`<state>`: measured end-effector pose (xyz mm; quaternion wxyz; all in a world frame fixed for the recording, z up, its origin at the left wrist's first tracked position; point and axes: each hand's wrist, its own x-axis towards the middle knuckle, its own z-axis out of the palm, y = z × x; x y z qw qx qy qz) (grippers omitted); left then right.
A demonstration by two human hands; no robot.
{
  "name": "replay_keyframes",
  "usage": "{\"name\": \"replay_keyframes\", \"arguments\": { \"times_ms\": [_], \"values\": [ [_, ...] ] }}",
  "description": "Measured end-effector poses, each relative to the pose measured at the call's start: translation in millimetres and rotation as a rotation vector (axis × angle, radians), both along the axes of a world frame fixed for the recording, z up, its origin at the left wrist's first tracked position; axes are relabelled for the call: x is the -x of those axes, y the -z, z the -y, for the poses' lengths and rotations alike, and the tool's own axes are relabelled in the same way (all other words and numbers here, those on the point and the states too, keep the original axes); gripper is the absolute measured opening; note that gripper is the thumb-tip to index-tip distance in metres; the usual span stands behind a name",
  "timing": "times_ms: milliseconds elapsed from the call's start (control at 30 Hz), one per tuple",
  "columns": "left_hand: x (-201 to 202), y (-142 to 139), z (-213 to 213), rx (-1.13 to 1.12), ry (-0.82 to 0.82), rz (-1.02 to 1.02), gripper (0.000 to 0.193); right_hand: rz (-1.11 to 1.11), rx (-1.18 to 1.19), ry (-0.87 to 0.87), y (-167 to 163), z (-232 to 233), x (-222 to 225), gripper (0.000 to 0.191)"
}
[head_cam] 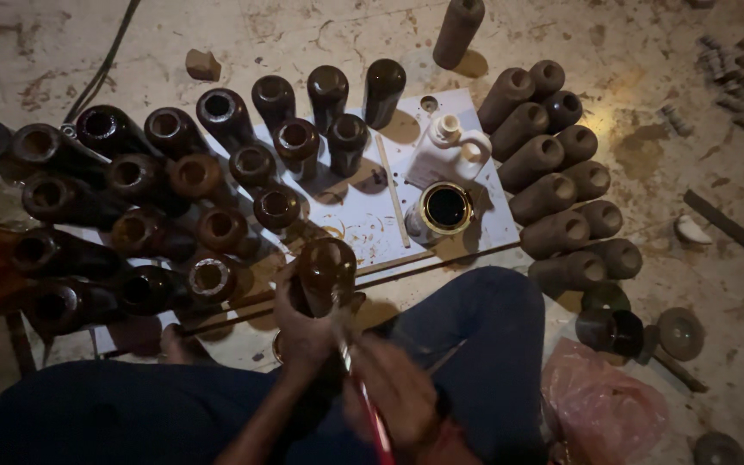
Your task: The person paints the exterior of small wooden objects using a brush and dark brown paint. They repeatedly dip the brush into a paint can, apply the paint to each object, and place the finished items on a white board among other painted pieces.
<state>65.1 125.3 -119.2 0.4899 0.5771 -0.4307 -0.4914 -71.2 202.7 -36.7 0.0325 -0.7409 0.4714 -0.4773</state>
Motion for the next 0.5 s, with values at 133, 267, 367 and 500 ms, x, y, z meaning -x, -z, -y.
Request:
{"name": "replay_keyframes", "arguments": {
  "times_ms": [133, 267, 367, 500],
  "values": [
    [2.3, 15.1, 4.7, -0.075, -0.001, -0.349, 0.090, -0.136, -0.688, -0.102, 23.1, -16.6, 33.1, 0.048],
    [0.1, 15.3, 14.6, -0.025, 0.095, -0.310, 0.087, 0.349, -0.220, 0.384, 64.7, -3.8, 53.2, 0.034],
    [0.2, 8.4, 17.5, -0.027, 0.124, -0.317, 0.097, 0.918, -0.406, 0.360, 85.1, 18.5, 63.7, 0.033],
    [7.2, -1.0, 21.2, -0.057, 0.092, -0.233, 0.109, 1.275, -0.398, 0.322, 91.0, 33.5, 68.3, 0.029]
  ]
}}
